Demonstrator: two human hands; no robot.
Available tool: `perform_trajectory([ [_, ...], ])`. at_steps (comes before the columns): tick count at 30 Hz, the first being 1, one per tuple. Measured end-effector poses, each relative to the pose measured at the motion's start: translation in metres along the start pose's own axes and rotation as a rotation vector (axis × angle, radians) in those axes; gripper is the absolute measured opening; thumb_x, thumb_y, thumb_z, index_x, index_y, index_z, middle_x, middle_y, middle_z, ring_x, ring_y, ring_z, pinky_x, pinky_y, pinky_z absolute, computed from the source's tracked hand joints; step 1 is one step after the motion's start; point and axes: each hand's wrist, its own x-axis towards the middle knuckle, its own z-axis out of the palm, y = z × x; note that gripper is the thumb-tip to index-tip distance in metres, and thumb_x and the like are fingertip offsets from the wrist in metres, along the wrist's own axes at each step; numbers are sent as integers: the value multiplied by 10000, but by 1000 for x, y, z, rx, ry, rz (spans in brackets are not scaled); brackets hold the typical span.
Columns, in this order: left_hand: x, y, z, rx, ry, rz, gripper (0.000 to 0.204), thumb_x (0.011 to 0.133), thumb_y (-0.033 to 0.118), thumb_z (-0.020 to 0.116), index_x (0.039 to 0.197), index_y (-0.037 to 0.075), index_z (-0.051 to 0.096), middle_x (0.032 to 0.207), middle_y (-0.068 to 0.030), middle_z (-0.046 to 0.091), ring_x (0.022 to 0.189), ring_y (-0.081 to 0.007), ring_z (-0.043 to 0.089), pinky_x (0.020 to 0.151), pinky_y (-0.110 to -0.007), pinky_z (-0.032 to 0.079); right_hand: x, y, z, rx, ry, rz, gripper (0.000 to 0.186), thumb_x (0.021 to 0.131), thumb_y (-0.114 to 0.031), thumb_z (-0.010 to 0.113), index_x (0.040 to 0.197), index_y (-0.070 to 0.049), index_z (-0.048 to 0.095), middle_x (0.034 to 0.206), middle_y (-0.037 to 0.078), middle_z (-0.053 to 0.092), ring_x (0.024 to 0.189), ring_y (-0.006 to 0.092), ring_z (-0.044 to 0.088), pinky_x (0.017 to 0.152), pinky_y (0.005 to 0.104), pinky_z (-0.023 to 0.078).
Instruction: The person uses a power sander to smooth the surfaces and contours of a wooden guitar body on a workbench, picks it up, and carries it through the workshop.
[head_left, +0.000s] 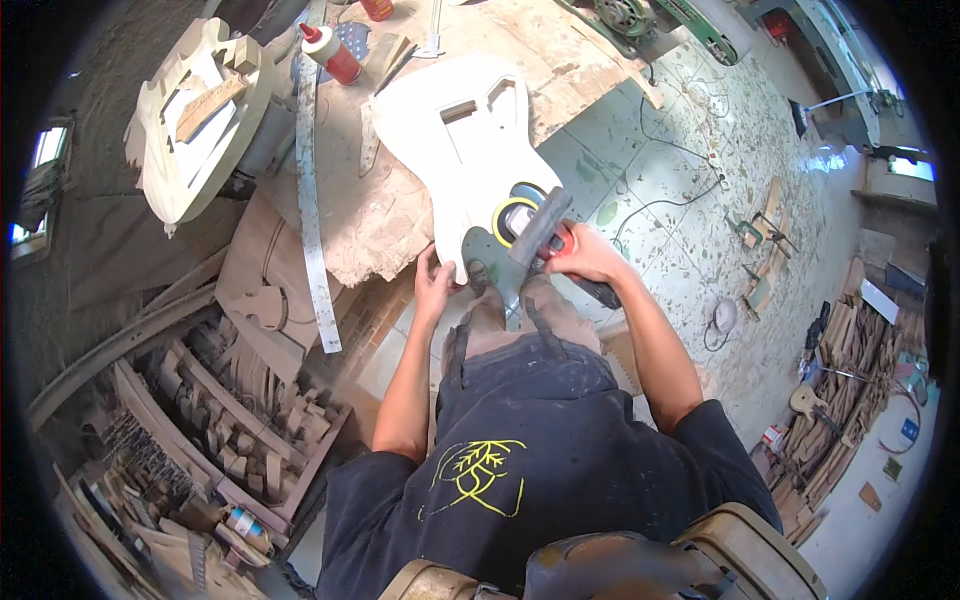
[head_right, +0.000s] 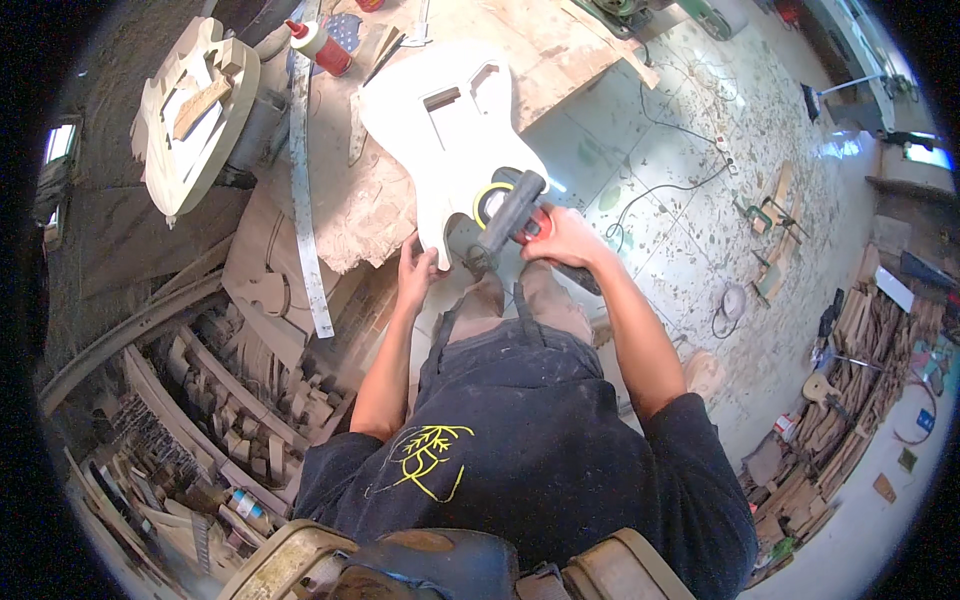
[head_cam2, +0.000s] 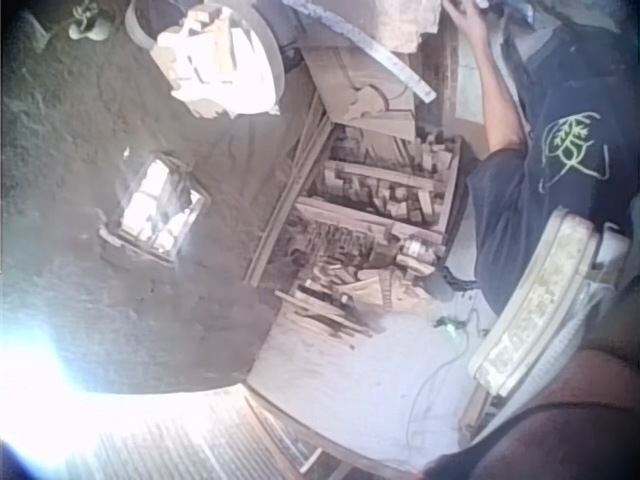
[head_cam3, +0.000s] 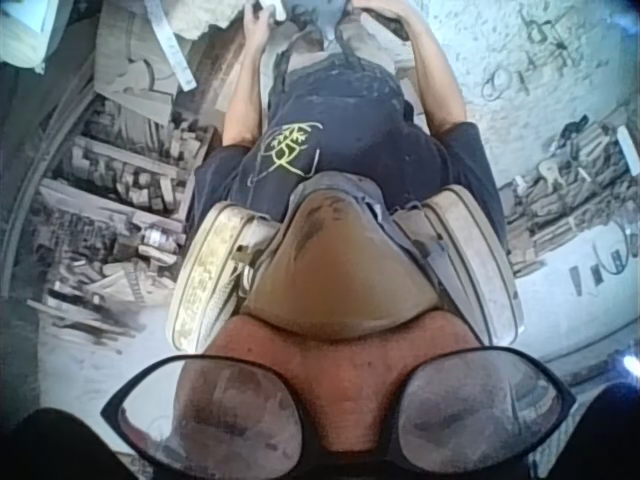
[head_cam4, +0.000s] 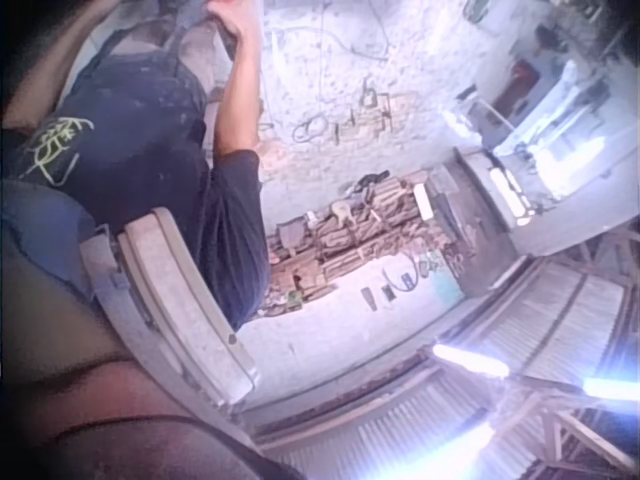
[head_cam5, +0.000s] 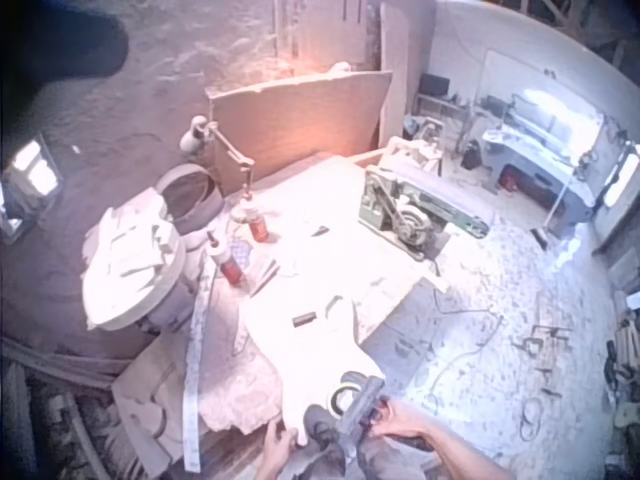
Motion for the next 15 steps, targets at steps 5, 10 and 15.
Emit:
perform_trajectory([
  [5, 0, -1, -1, -12, 2, 3, 621, 1014, 160, 614, 1562, 111, 326, 1092, -182, 692, 874, -248, 727, 771, -438, 651, 18, -12, -6, -123, 58, -28, 617, 606, -364, 857, 1027, 46, 672, 790, 126, 714, 679, 221, 700, 676, 365, 565],
  [10, 1, -5, -1, -25, 12, 20, 618, 1019, 168, 621, 1561, 112, 328, 1089, -186, 695, 873, -258, 729, 778, -435, 650, 4, 20, -2, -163, -31, 4, 670, 594, -418, 857, 1047, 42, 675, 839, 161, 733, 751, 275, 730, 740, 391, 573],
  [15, 0, -4, -1, -44, 4, 20, 618, 1019, 172, 625, 1560, 113, 332, 1089, -176, 696, 886, -244, 720, 776, -427, 650, 0, -3, -4, -106, -69, 42, 687, 589, -396, 861, 1081, 44, 668, 864, 172, 734, 795, 282, 735, 756, 389, 572],
])
